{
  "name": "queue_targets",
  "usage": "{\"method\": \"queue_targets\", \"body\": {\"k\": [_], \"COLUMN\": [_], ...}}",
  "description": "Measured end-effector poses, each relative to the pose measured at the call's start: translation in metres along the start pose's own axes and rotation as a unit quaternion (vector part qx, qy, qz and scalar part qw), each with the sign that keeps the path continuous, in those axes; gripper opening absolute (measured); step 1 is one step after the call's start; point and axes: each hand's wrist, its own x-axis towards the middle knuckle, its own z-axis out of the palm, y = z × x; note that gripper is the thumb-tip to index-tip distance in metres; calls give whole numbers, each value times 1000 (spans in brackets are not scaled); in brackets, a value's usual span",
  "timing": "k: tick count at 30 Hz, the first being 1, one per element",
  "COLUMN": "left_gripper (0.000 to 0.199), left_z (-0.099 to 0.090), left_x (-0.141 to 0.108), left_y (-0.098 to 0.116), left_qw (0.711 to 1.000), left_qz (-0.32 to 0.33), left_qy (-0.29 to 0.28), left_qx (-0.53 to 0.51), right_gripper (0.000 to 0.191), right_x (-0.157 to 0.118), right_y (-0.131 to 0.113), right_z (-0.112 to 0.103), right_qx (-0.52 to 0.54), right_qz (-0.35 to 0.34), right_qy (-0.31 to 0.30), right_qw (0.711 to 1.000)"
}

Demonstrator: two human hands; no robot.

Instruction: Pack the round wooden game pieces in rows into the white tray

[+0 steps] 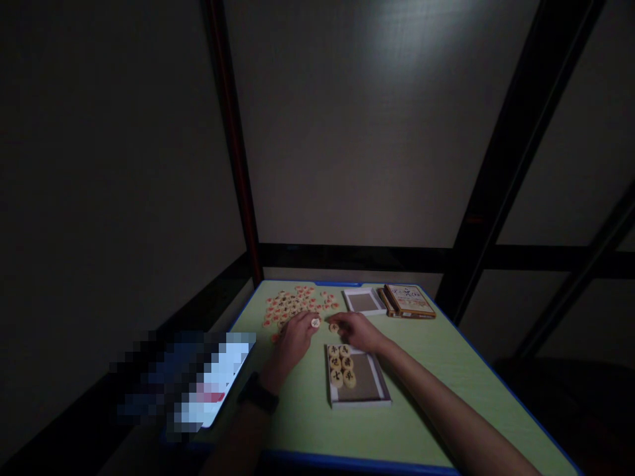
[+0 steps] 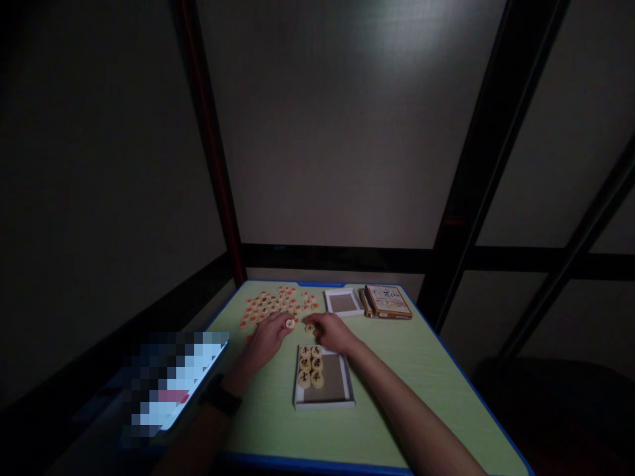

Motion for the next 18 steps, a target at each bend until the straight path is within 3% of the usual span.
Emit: {"method": "queue_targets", "body": {"k": [18], "left_gripper": [24], "left_z": [-3], "left_x": [-1], "left_y": [4], "left_qw": [1000], "left_qz": [-5], "left_qy": [1], "left_qx": [23], "right_gripper": [55], "right_x": [-1], "right_y": [-9], "right_z": [-5], "right_qx": [-17], "right_qz": [17], "right_qy": [-8], "right_qw": [1000]}}
